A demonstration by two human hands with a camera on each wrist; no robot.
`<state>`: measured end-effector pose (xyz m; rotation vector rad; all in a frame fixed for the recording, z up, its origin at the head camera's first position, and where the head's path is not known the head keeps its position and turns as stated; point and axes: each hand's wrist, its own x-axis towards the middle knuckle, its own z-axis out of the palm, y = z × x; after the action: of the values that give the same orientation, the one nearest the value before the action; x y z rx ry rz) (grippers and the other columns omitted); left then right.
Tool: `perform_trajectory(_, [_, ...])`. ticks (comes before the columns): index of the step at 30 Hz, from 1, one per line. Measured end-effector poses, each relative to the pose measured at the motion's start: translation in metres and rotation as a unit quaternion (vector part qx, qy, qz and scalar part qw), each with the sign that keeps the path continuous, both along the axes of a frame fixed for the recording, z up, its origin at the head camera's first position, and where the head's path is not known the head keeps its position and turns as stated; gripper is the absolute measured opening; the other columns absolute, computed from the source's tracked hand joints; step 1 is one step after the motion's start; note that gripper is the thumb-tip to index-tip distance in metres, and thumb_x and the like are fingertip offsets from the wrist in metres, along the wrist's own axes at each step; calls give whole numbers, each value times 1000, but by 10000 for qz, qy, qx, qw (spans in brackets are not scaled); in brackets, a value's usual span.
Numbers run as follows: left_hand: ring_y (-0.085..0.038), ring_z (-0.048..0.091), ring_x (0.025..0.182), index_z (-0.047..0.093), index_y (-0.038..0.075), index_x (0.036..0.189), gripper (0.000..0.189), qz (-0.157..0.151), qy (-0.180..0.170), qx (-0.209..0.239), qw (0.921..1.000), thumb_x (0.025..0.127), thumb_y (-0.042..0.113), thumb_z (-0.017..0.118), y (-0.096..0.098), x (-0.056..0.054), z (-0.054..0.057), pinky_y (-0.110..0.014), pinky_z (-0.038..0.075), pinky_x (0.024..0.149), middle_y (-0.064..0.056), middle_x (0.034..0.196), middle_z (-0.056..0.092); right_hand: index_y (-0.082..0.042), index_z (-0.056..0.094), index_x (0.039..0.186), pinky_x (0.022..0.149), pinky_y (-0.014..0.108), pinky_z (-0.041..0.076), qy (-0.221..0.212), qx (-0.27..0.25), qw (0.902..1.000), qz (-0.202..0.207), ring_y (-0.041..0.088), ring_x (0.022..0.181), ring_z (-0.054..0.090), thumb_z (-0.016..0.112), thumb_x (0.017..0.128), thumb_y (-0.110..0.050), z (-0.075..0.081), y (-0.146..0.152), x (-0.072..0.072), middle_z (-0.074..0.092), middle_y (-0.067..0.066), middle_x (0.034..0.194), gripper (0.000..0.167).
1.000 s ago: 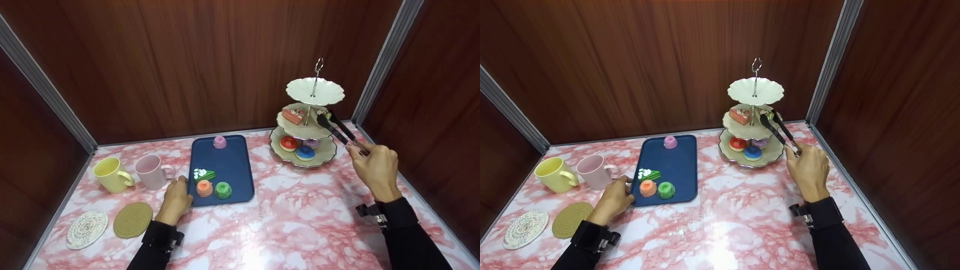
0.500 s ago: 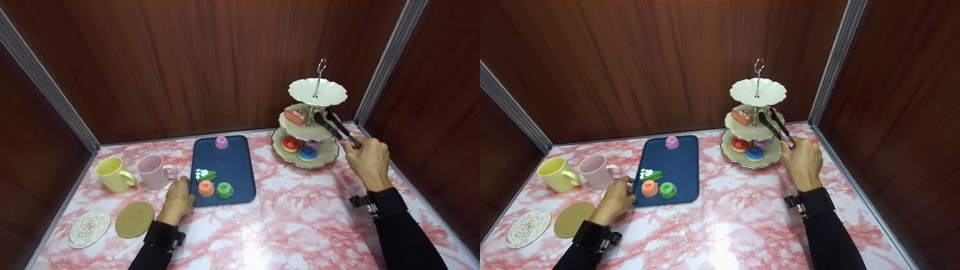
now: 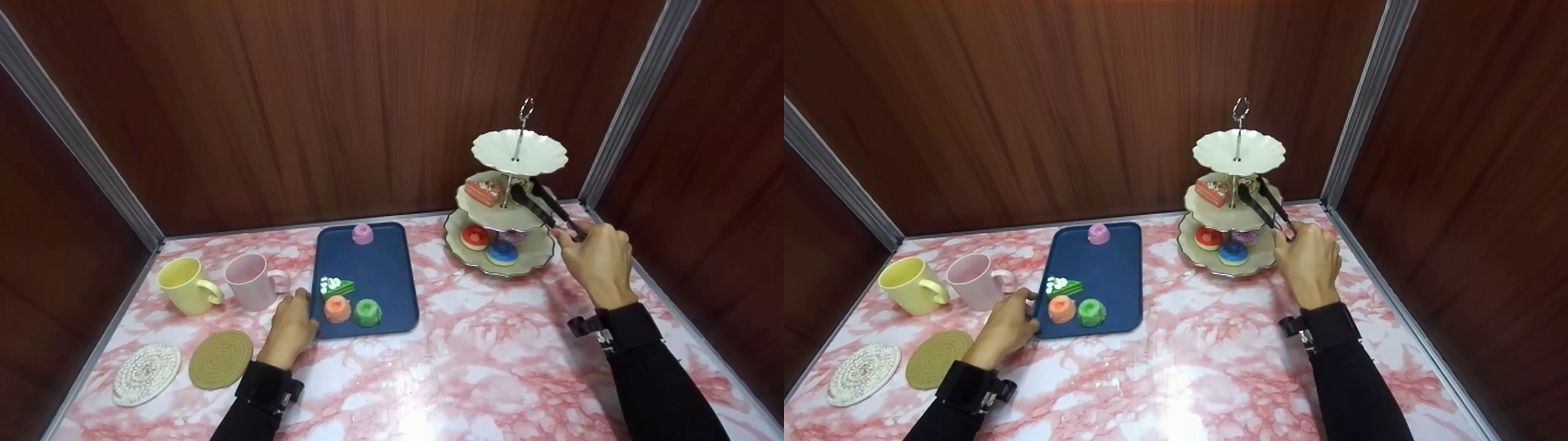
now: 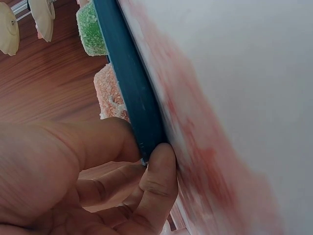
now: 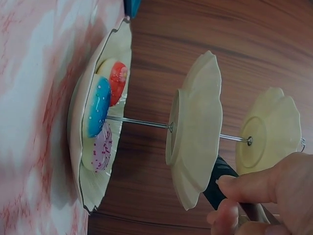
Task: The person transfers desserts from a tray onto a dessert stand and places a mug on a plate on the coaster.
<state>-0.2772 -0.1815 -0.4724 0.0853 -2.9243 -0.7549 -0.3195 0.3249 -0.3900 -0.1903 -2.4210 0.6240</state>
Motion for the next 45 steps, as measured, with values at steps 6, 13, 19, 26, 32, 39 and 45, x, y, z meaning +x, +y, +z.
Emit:
perform_trajectory(6, [-36, 55, 98, 52, 1, 116, 45, -5, -22, 43, 10000, 72, 2, 62, 1, 0, 0, -48, 46, 85, -19, 102, 55, -19, 73, 97, 63, 55, 41, 38, 75, 10000, 12, 47, 79, 62, 62, 77, -58, -1, 1, 1, 70, 16, 79, 44])
perform_trajectory(13, [-35, 56, 97, 53, 0, 114, 43, -51, 64, 7, 10000, 72, 2, 62, 0, 0, 0, -48, 47, 84, -18, 99, 56, -20, 71, 106, 65, 56, 42, 51, -1, 10000, -10, 48, 83, 61, 61, 76, -61, -1, 1, 4, 69, 21, 86, 51])
perform_trajectory(19, [-35, 56, 97, 53, 1, 114, 43, -32, 45, 17, 10000, 72, 3, 63, 0, 0, 0, -47, 46, 85, -19, 100, 56, -16, 72, 98, 62, 53, 42, 161, -37, 9999, -41, 44, 77, 62, 61, 75, -61, -3, 1, 8, 68, 15, 74, 51])
perform_trajectory(26, [-36, 56, 97, 52, 1, 113, 43, -49, 95, 23, 9999, 72, 3, 64, 0, 1, 0, -48, 47, 84, -20, 100, 56, -14, 71, 104, 61, 52, 44, 258, -96, 9996, -41, 41, 73, 64, 61, 75, -61, -6, 0, 12, 68, 13, 73, 56])
perform_trajectory(32, [-35, 57, 95, 52, 1, 114, 44, -27, 28, 16, 10000, 72, 3, 64, 1, 1, 0, -48, 47, 83, -20, 99, 56, -14, 69, 106, 52, 42, 43, 219, -221, 9995, -68, 30, 64, 63, 61, 75, -60, -9, -1, 15, 66, 9, 67, 56])
perform_trajectory(39, [-35, 56, 96, 51, 2, 115, 44, 39, -26, 78, 10000, 72, 3, 63, 0, 1, 0, -47, 48, 84, -19, 101, 55, -15, 66, 106, 52, 37, 40, 115, -369, 9993, -27, 27, 66, 61, 59, 76, -62, -5, -5, 21, 63, 6, 68, 56])
perform_trajectory(45, [-36, 56, 96, 52, 1, 115, 44, 16, 26, 60, 10000, 72, 3, 63, 1, 2, -1, -49, 48, 83, -20, 101, 55, -17, 64, 101, 62, 41, 41, 6, -405, 9991, 116, 29, 76, 62, 57, 77, -62, -2, -10, 29, 66, 5, 76, 51])
